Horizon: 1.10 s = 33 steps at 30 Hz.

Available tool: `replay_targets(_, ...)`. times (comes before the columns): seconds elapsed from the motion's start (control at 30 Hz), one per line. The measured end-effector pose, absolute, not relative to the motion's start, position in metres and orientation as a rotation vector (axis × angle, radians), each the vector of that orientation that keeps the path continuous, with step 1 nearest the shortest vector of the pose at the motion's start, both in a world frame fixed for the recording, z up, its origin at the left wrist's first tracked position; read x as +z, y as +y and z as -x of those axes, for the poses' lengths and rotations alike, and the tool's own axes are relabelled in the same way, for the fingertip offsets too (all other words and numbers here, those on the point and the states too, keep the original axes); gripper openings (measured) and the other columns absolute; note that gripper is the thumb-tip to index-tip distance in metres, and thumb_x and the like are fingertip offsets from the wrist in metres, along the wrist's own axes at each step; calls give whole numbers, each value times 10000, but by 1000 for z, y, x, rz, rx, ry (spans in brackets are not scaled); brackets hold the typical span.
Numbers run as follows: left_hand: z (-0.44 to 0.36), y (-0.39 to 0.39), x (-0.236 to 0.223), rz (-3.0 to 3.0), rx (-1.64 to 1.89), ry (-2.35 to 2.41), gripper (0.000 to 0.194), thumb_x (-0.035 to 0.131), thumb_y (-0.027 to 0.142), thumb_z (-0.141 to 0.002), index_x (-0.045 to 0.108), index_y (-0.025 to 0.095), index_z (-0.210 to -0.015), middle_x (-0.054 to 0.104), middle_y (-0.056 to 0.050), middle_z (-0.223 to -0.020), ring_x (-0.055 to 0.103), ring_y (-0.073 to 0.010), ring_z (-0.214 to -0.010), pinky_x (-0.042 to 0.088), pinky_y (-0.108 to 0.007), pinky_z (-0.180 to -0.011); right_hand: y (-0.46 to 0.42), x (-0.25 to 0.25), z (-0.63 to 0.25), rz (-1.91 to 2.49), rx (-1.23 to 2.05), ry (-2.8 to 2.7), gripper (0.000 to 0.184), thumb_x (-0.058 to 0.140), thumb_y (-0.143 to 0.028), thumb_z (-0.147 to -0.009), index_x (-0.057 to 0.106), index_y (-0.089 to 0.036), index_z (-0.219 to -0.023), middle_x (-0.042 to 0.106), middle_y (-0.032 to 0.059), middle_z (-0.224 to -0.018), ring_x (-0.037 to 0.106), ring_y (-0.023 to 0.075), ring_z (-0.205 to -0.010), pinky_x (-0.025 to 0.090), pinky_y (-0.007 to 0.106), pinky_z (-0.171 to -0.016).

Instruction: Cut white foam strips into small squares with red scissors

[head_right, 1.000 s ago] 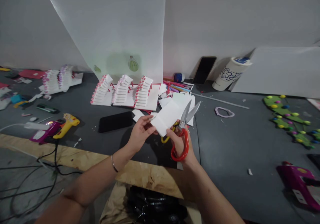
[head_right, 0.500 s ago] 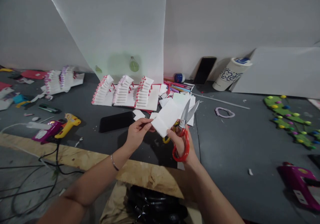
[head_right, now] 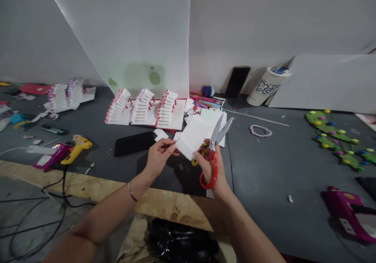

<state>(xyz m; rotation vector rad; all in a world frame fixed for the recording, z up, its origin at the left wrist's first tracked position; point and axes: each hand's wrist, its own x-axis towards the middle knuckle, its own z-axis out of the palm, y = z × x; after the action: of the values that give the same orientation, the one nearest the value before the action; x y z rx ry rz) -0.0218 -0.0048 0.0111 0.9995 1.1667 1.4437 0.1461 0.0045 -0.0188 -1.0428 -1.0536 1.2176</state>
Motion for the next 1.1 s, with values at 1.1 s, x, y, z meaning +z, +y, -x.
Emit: replay_targets(1.1,46,10,18,-722,1475,1148,313,827,308,-565,608,165,-736,603,42,-639,592,-83,-597,513,-214,-603,20,-2,-170,1117,1216,-1171,424,767,-267,-599,580,-271,-980,613,-25,-749,607,153,-703,479,289,-619)
